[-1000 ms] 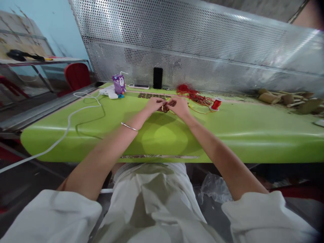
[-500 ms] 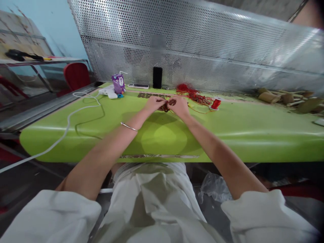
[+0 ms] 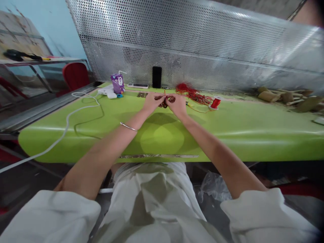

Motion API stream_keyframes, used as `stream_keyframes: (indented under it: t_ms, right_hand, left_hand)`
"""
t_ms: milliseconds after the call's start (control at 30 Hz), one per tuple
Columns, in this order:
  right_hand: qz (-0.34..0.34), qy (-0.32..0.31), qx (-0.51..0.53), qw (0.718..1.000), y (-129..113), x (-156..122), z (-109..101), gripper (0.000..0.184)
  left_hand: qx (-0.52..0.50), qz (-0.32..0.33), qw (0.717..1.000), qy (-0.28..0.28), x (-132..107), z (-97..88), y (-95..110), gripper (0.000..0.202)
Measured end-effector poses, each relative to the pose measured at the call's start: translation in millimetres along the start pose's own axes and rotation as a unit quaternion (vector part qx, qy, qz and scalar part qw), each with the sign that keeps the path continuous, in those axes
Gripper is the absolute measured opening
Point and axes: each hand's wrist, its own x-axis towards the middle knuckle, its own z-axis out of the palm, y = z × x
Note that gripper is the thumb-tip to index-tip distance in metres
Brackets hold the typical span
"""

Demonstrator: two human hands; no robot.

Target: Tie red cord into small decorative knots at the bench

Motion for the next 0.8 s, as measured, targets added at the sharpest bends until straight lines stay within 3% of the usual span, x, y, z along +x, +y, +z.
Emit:
stream_keyframes:
  t_ms: [367,800]
  right_hand:
    - [-0.083,0.002,-0.068,0.994,6,2,6,0.006]
    - [-0.061,-0.033,0.011,0.998,7,1,8,0.012]
  left_hand:
    - [-0.039,-0.009,0.999,0.028,5,1.9,-6,0.013]
    - [0.062,0.035,0.996,0.055,6,-2.4,-11,0.013]
